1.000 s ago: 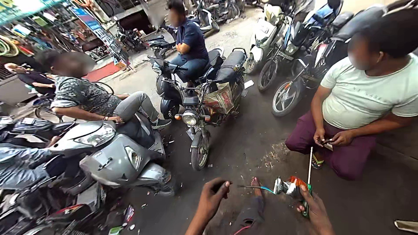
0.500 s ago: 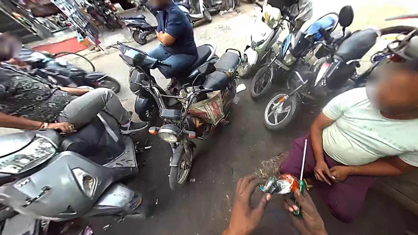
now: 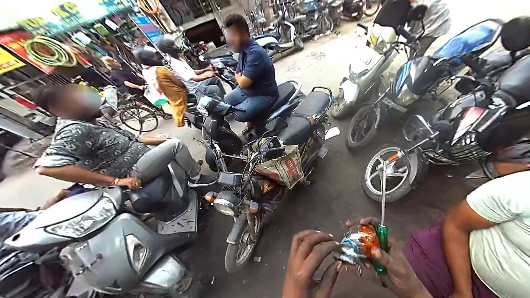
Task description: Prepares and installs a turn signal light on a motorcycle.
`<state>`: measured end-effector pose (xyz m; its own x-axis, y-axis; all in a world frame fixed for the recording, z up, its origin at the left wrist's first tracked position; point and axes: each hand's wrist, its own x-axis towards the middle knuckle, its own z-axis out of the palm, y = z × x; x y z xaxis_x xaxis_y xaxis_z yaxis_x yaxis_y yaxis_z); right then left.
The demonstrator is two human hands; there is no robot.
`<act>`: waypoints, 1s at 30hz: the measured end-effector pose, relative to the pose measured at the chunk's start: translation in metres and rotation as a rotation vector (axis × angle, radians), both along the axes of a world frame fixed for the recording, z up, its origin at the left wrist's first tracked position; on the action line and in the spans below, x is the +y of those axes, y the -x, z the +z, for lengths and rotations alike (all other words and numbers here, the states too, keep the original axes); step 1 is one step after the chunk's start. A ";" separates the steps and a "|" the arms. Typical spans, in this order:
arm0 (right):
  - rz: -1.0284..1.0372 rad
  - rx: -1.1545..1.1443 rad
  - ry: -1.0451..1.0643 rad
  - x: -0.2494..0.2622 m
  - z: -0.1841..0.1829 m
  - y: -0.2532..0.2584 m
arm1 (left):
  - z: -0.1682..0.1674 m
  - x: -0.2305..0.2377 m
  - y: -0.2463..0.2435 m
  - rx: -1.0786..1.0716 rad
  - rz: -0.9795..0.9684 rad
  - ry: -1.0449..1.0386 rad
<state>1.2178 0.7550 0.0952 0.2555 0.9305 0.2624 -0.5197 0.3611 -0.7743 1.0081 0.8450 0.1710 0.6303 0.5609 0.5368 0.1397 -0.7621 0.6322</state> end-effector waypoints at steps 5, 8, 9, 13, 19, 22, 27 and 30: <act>-0.056 -0.057 0.044 0.025 0.007 -0.045 | -0.006 0.021 -0.056 -0.082 0.104 -0.139; -0.077 -0.009 0.051 0.041 0.007 -0.069 | -0.009 0.040 -0.085 -0.074 0.106 -0.194; -0.079 0.017 0.059 0.045 0.007 -0.074 | -0.012 0.045 -0.093 -0.073 0.109 -0.217; -0.148 0.082 0.254 0.069 0.026 -0.091 | -0.022 0.077 -0.124 -0.069 0.140 -0.279; -0.335 0.168 0.390 0.118 -0.014 -0.127 | -0.019 0.132 -0.160 -0.141 0.148 -0.138; -0.398 0.191 0.476 0.151 -0.027 -0.157 | -0.013 0.173 -0.175 -0.251 0.097 0.117; -0.318 0.064 0.411 0.213 -0.022 -0.181 | -0.035 0.247 -0.203 -0.043 0.032 0.053; -0.262 -0.018 0.392 0.253 -0.021 -0.188 | -0.054 0.286 -0.223 0.031 0.037 0.006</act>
<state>1.4058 1.0082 0.0745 0.4937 0.8650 -0.0893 -0.4352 0.1569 -0.8866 1.2309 1.1310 0.1171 0.6250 0.5870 0.5145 0.1871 -0.7526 0.6314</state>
